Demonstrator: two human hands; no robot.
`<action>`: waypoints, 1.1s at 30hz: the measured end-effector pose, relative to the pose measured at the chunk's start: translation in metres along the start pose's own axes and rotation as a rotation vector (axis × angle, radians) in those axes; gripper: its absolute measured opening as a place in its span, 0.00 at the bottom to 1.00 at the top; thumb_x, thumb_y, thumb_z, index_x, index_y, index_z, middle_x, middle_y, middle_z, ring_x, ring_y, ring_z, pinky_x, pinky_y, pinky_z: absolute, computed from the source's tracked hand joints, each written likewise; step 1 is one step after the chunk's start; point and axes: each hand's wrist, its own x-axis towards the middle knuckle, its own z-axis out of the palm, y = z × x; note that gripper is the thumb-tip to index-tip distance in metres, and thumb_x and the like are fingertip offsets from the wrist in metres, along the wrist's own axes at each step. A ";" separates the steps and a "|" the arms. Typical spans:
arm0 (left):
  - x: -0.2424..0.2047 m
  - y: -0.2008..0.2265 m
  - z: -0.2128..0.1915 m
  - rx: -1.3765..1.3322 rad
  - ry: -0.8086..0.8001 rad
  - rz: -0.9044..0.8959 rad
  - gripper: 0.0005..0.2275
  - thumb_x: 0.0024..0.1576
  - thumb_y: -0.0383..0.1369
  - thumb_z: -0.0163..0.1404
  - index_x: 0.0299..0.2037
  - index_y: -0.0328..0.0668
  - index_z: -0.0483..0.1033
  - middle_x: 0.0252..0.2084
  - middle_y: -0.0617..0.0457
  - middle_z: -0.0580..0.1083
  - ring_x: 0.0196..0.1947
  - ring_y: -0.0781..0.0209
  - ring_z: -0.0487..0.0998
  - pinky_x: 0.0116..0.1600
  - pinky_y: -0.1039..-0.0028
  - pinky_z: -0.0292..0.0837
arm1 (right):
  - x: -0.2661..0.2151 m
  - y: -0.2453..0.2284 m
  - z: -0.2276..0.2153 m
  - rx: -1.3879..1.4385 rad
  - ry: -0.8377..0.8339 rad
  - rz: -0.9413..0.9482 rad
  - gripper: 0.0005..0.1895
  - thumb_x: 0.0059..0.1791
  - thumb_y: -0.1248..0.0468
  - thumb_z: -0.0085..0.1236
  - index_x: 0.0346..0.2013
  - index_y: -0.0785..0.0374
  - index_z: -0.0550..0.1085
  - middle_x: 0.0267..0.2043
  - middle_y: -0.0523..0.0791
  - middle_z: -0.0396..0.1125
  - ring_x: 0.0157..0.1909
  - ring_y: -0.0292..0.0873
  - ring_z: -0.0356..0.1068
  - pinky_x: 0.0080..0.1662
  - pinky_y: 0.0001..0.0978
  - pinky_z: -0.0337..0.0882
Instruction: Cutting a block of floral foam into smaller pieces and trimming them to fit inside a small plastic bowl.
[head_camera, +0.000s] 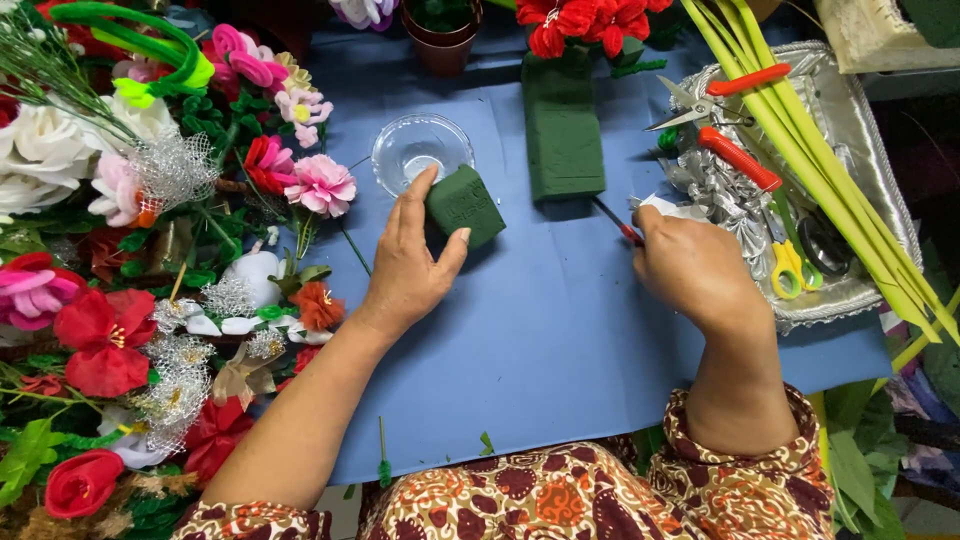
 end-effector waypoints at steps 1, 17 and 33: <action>0.000 0.001 0.000 -0.001 0.000 0.000 0.31 0.59 0.34 0.55 0.72 0.41 0.56 0.65 0.37 0.65 0.66 0.33 0.67 0.69 0.48 0.62 | -0.002 0.000 -0.004 -0.001 0.000 0.000 0.13 0.50 0.58 0.51 0.47 0.58 0.73 0.35 0.48 0.77 0.39 0.57 0.80 0.41 0.53 0.78; -0.004 0.007 -0.009 -0.028 0.223 0.136 0.29 0.65 0.36 0.51 0.72 0.34 0.52 0.72 0.40 0.61 0.71 0.44 0.67 0.67 0.65 0.74 | -0.011 0.027 -0.032 0.486 -0.170 -0.422 0.14 0.50 0.60 0.49 0.50 0.49 0.76 0.40 0.37 0.79 0.37 0.38 0.78 0.41 0.35 0.73; 0.013 -0.005 -0.017 -0.030 0.342 0.054 0.26 0.65 0.34 0.56 0.71 0.38 0.60 0.61 0.41 0.66 0.60 0.42 0.72 0.63 0.59 0.71 | 0.044 0.020 0.028 0.252 0.581 -0.058 0.16 0.54 0.63 0.62 0.57 0.60 0.76 0.40 0.52 0.75 0.40 0.57 0.77 0.44 0.47 0.75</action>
